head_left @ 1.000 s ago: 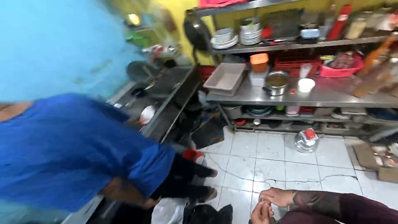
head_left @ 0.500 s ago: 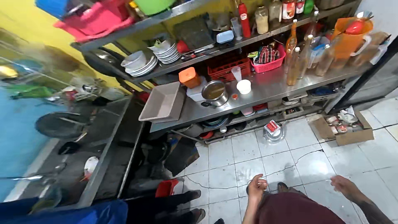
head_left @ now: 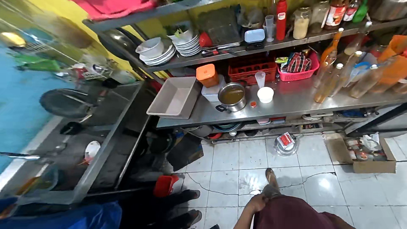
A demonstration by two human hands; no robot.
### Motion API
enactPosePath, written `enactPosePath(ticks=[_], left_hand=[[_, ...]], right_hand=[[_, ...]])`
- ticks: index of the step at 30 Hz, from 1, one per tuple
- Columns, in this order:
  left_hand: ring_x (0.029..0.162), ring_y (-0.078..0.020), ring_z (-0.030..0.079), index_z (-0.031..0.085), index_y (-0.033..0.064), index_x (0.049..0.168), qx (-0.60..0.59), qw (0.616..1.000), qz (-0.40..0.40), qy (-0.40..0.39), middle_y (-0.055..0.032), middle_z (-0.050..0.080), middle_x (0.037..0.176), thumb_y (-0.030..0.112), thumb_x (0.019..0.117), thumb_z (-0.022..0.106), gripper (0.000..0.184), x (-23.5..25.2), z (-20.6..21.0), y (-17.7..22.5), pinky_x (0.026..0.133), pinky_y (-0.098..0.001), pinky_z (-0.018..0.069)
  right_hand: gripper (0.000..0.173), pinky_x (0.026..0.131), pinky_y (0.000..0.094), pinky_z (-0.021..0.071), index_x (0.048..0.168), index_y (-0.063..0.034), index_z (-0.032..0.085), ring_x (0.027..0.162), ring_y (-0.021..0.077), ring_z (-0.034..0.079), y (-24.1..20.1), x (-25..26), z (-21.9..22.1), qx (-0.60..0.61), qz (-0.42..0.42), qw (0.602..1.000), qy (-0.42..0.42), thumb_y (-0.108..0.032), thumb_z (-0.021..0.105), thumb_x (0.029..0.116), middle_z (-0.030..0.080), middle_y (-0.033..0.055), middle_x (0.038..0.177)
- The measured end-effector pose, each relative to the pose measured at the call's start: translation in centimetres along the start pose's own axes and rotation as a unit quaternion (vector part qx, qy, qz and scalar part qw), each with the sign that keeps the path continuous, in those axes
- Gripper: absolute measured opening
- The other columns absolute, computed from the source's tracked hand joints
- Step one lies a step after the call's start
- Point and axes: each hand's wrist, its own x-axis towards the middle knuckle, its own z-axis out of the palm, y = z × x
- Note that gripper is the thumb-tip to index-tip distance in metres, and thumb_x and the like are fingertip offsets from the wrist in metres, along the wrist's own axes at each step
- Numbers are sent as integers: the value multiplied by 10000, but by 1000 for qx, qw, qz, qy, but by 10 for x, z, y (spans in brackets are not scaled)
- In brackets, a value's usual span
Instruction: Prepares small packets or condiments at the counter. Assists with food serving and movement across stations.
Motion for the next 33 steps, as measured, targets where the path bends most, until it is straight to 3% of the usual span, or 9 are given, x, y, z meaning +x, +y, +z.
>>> enactPosePath(ticks=[5, 8, 12, 16, 20, 24, 27, 31, 33], left_hand=[[1160, -342, 649, 681, 45, 1218, -19, 999, -1, -39, -204, 688, 1202, 679, 953, 548, 700, -3, -72, -6, 1045, -599, 471], [988, -279, 692, 729, 14, 1053, -85, 992, 85, -45, -166, 723, 1016, 523, 950, 668, 523, 3, -102, -16, 955, -542, 531], [857, -148, 647, 705, 45, 938, -222, 962, 157, -18, -58, 687, 893, 394, 964, 681, 351, 18, -119, -20, 849, -417, 535], [886, -152, 630, 660, 56, 1018, -245, 960, 134, -2, -61, 660, 939, 405, 1008, 621, 351, 24, -123, -21, 874, -412, 526], [856, -143, 627, 667, 47, 1045, -287, 951, 114, 22, -59, 661, 923, 331, 1036, 582, 297, 24, -108, -24, 843, -393, 532], [855, -128, 639, 684, 46, 1069, -347, 927, 120, 74, -49, 677, 932, 229, 1043, 536, 236, 31, -90, -20, 832, -380, 547], [997, -173, 687, 676, 37, 1210, -431, 885, 105, 139, -89, 720, 1102, 124, 1010, 581, 238, 43, -87, -6, 914, -404, 574], [1107, -294, 668, 473, 49, 1480, -485, 849, 18, 206, -193, 582, 1397, 52, 882, 703, 641, 65, -89, 15, 911, -480, 580], [1173, -311, 644, 420, 72, 1533, -447, 868, -44, 211, -203, 574, 1419, 109, 969, 648, 609, 73, -85, 17, 933, -500, 558]], right_hand=[[434, 1060, 465, 532, 1243, -129, 717, 1157, 225, 684, -2, 51, -39, -53, -61, 995, 51, -471, 652, 984, 728, 91, 1211], [297, 1024, 458, 540, 1110, -88, 752, 1113, 225, 677, -29, 63, -52, -75, -131, 983, 106, -339, 687, 964, 724, 93, 1153], [324, 1050, 456, 530, 1192, -12, 711, 1215, 273, 646, -100, 57, -56, -62, -143, 971, 181, -274, 655, 1009, 660, 184, 1307], [307, 1025, 436, 547, 1214, -32, 717, 1224, 267, 642, -118, 72, -67, -81, -174, 963, 189, -256, 614, 1032, 587, 167, 1435], [302, 1113, 436, 490, 1296, -13, 667, 1319, 286, 587, -128, 89, -90, -97, -200, 958, 179, -138, 544, 1050, 573, 189, 1452], [408, 1039, 487, 528, 1439, -108, 577, 1182, 301, 662, -161, 101, -124, -120, -179, 965, 150, -121, 538, 1033, 616, 164, 1401], [407, 1023, 459, 548, 1434, -110, 591, 1164, 257, 675, -192, 119, -152, -89, -218, 960, 149, -179, 562, 1033, 628, 137, 1399], [447, 1125, 475, 469, 1429, -123, 598, 1307, 270, 581, -299, 156, -196, -145, -270, 948, 87, -304, 617, 1020, 604, 140, 1418], [445, 1182, 463, 407, 1434, -145, 595, 1381, 260, 517, -369, 179, -211, -201, -307, 927, 74, -310, 609, 1021, 574, 116, 1464]])
